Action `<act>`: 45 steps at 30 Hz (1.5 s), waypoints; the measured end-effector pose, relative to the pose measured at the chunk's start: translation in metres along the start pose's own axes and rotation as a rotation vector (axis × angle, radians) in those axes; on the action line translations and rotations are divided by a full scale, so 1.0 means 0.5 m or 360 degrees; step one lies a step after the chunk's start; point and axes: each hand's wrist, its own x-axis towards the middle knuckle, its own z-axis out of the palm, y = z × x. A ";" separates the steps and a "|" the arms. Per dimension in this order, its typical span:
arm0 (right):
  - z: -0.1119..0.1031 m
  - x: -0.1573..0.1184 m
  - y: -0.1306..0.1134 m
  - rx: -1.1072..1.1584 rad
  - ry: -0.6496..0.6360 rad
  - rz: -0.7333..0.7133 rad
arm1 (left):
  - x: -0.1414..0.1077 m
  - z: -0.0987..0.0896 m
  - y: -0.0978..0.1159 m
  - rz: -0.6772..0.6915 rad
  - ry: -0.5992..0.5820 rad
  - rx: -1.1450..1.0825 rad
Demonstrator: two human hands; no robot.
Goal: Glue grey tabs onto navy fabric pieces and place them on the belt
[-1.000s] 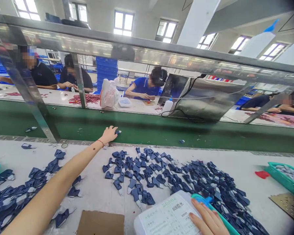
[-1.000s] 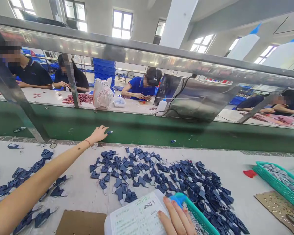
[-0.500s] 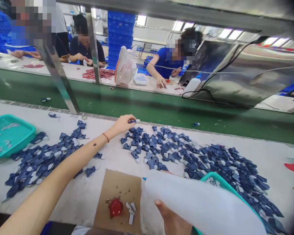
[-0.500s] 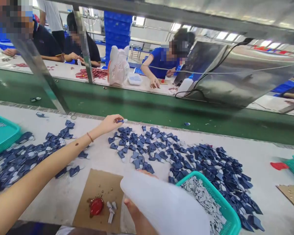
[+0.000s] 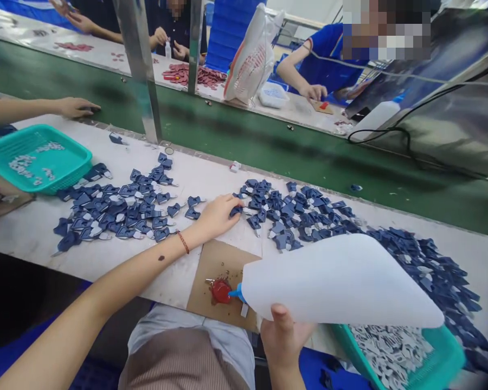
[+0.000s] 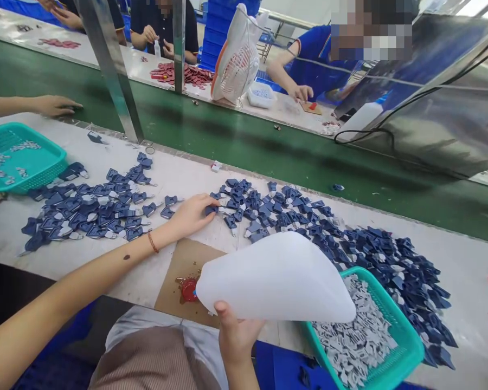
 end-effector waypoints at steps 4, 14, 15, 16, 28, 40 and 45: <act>0.016 -0.012 -0.007 0.0013 0.0034 -0.0035 | -0.010 0.003 -0.004 0.0067 -0.0052 0.0060; 0.039 -0.020 -0.030 -0.0039 0.0098 -0.0125 | -0.023 0.010 -0.010 0.0156 -0.0146 0.0235; 0.042 -0.019 -0.035 -0.0052 0.0107 -0.0143 | -0.023 0.010 -0.010 0.0162 -0.0151 0.0245; 0.045 -0.019 -0.039 -0.0062 0.0108 -0.0156 | -0.023 0.009 -0.010 0.0167 -0.0154 0.0254; 0.045 -0.019 -0.032 0.0046 0.0124 -0.0130 | -0.025 0.010 -0.014 0.0210 -0.0159 0.0311; 0.050 -0.018 -0.025 0.0077 0.0203 -0.0076 | -0.027 0.013 -0.015 0.0237 -0.0154 0.0346; 0.050 -0.018 -0.027 0.0087 0.0242 -0.0068 | -0.029 0.009 -0.011 0.0229 -0.0164 0.0362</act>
